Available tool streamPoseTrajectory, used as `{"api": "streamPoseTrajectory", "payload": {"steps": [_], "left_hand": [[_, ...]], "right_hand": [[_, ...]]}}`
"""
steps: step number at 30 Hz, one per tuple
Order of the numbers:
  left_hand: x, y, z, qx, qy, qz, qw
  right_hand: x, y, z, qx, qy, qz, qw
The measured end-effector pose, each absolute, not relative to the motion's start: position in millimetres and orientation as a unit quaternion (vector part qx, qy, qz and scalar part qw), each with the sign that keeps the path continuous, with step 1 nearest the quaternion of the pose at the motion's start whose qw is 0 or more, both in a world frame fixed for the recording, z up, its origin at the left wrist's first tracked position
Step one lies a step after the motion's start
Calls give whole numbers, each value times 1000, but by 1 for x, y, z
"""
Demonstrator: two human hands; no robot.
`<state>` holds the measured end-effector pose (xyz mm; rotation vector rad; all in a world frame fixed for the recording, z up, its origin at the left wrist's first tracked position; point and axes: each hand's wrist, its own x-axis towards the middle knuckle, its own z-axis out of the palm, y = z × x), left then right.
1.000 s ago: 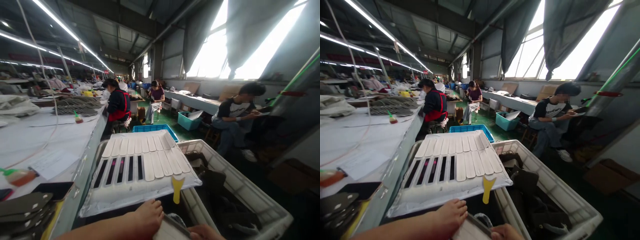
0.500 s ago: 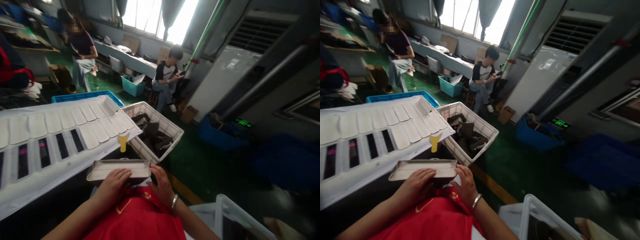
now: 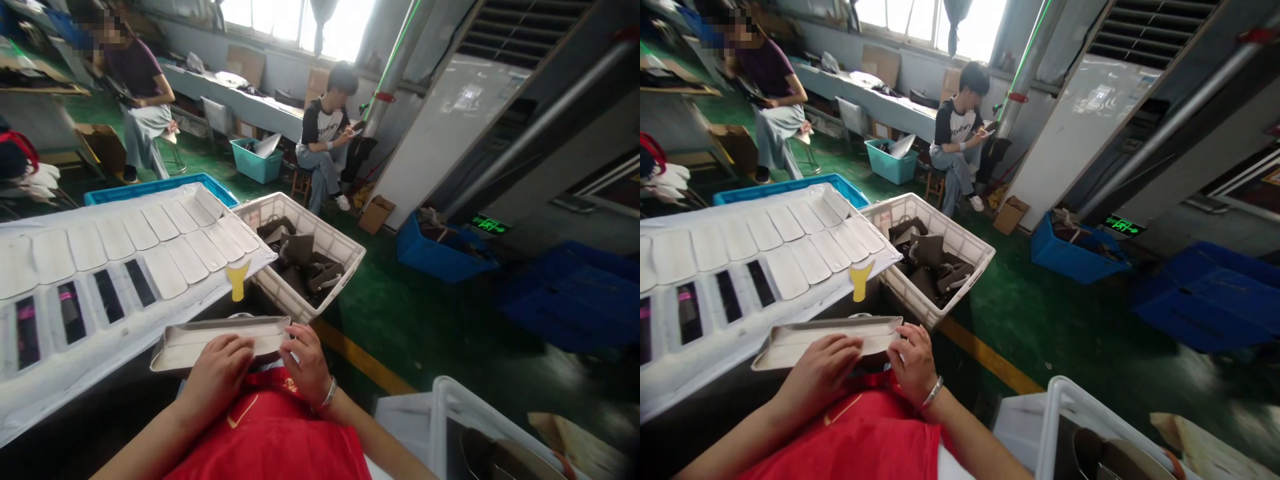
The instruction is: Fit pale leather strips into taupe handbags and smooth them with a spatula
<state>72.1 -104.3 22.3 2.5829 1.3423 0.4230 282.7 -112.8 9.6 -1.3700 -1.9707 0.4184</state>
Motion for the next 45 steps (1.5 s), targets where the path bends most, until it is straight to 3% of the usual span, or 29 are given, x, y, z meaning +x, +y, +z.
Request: {"api": "streamPoseTrajectory", "payload": {"steps": [14, 17, 20, 23, 26, 39, 45], "left_hand": [[99, -93, 43, 828, 550, 75, 75], [100, -91, 46, 825, 555, 36, 103], [99, -89, 48, 824, 553, 11, 122], [99, -86, 49, 823, 552, -1, 131], [98, -83, 51, 820, 555, -9, 139], [92, -72, 44, 822, 542, 20, 172], [60, -72, 35, 802, 539, 136, 219]], "right_hand": [[270, -112, 13, -657, -693, 122, 270], [278, -110, 11, -714, -636, 236, 173], [280, -109, 9, -680, -559, 461, 112], [272, -108, 11, -627, -413, 643, 150], [259, -107, 15, -595, -304, 717, 201], [216, -102, 22, -587, -157, 744, 278], [210, -101, 21, -574, -143, 748, 299]]}}
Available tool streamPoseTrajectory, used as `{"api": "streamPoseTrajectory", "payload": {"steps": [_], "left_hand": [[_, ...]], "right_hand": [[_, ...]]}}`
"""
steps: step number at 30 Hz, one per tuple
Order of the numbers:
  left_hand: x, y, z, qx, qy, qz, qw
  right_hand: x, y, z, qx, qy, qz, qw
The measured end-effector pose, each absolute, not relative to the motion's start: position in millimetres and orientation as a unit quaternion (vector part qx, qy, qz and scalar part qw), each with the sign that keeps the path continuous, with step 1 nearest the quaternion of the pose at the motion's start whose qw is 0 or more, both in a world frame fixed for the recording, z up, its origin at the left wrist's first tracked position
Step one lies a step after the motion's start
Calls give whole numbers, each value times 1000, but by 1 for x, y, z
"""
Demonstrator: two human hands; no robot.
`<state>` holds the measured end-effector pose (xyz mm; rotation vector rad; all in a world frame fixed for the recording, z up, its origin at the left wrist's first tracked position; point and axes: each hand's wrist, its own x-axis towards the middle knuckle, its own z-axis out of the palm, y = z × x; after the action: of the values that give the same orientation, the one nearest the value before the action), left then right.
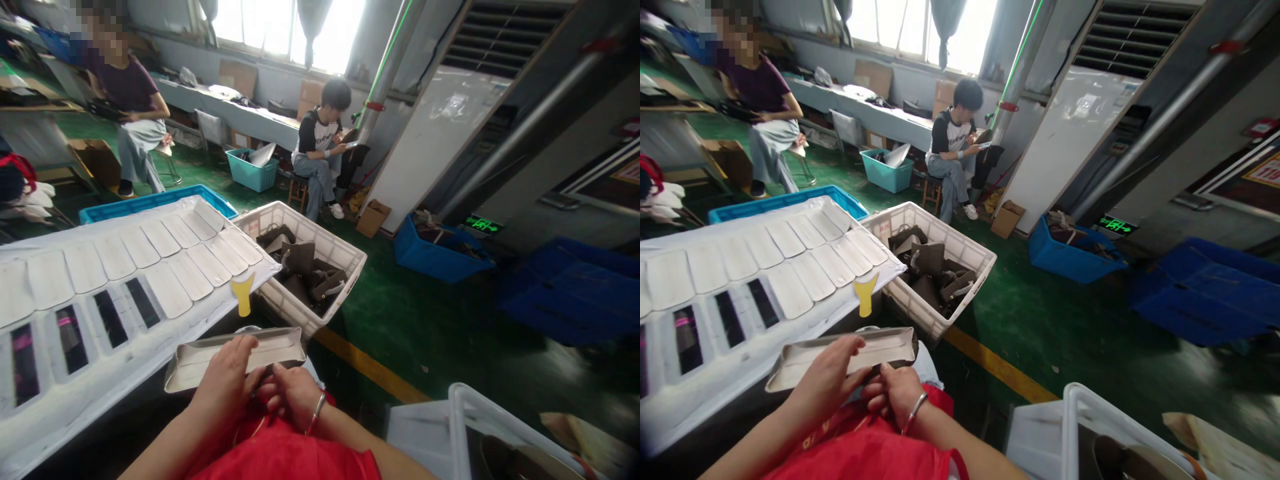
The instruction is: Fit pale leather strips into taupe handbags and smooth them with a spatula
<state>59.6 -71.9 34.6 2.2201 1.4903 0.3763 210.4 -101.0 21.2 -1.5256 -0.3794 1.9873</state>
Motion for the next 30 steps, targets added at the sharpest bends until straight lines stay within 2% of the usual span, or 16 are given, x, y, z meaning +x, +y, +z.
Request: {"api": "streamPoseTrajectory", "payload": {"steps": [7, 15, 20, 25, 30], "left_hand": [[38, -68, 38, 828, 517, 36, 216], [57, -65, 44, 810, 560, -11, 173], [52, -61, 41, 809, 564, 10, 169], [13, -62, 34, 790, 536, 143, 260], [-5, -64, 38, 831, 508, 94, 205]], "right_hand": [[203, -99, 18, -580, -154, 748, 283], [193, -94, 20, -587, -141, 753, 261], [180, -89, 21, -567, -146, 763, 275], [168, -87, 22, -580, -145, 751, 279], [162, -87, 21, -588, -153, 745, 275]]}}
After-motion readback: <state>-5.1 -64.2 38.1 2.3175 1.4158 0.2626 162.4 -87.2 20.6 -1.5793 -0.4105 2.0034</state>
